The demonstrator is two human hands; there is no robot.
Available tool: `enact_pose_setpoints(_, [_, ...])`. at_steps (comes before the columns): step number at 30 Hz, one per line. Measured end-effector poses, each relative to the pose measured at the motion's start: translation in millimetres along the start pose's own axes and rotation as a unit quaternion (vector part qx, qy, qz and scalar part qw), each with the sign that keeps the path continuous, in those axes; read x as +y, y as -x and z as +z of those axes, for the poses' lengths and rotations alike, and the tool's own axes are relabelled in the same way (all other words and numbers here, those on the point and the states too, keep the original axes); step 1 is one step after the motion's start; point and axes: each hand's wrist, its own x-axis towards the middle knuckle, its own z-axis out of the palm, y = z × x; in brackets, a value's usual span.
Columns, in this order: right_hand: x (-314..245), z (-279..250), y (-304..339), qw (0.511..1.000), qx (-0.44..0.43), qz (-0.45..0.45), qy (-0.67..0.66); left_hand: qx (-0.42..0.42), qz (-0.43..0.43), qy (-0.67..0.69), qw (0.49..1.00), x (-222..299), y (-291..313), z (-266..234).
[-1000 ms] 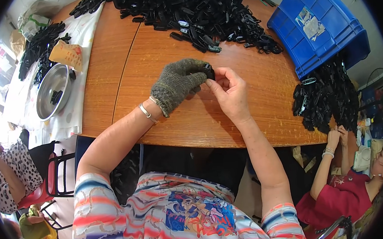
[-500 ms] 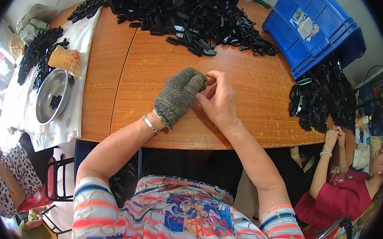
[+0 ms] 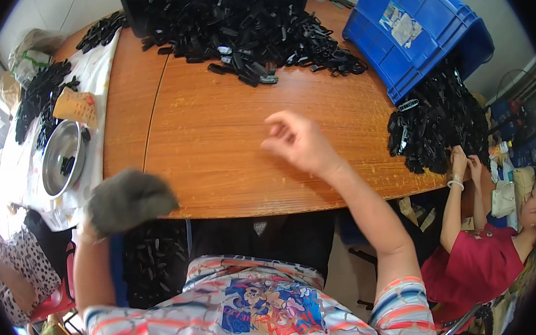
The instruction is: The recorder inspects small black plastic components one by one from a pile on a workbench and places them into a sorting bin.
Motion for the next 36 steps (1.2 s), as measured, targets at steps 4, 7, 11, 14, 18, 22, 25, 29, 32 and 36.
enact_pose_setpoints(4, [77, -63, -30, 0.978, 0.124, 0.048, 0.160, 0.025, 0.057, -0.040, 0.997, -23, 24, -25])
enact_pose_setpoints(7, [94, -86, -56, 0.957, 0.168, 0.065, 0.227, 0.130, 0.062, 0.083, 0.986, -21, -21, -23])
enact_pose_setpoints(11, [104, -89, -88, 0.906, 0.222, 0.071, 0.354, 0.219, 0.210, -0.043, 0.952, -9, -145, -8])
enact_pose_setpoints(14, [110, -79, -112, 0.910, 0.225, 0.042, 0.345, 0.273, 0.174, -0.198, 0.925, 12, -225, 17])
enact_pose_setpoints(18, [104, -64, -143, 0.902, 0.223, -0.008, 0.369, 0.269, 0.083, -0.270, 0.921, 36, -287, 27])
enact_pose_setpoints(22, [100, -51, -163, 0.918, 0.177, 0.005, 0.355, 0.196, 0.067, -0.318, 0.925, 46, -320, 9])
enact_pose_setpoints(25, [94, -34, -164, 0.918, 0.143, 0.036, 0.367, 0.173, 0.080, -0.301, 0.934, 42, -326, 4])
enact_pose_setpoints(29, [99, -30, -145, 0.932, 0.157, 0.007, 0.328, 0.159, 0.097, -0.296, 0.937, 41, -304, 12])
enact_pose_setpoints(32, [99, -30, -125, 0.937, 0.168, -0.102, 0.289, 0.153, 0.137, -0.289, 0.935, 32, -273, 13])
enact_pose_setpoints(36, [91, -28, -95, 0.941, 0.149, -0.145, 0.267, 0.127, 0.174, -0.274, 0.937, 22, -229, 16])
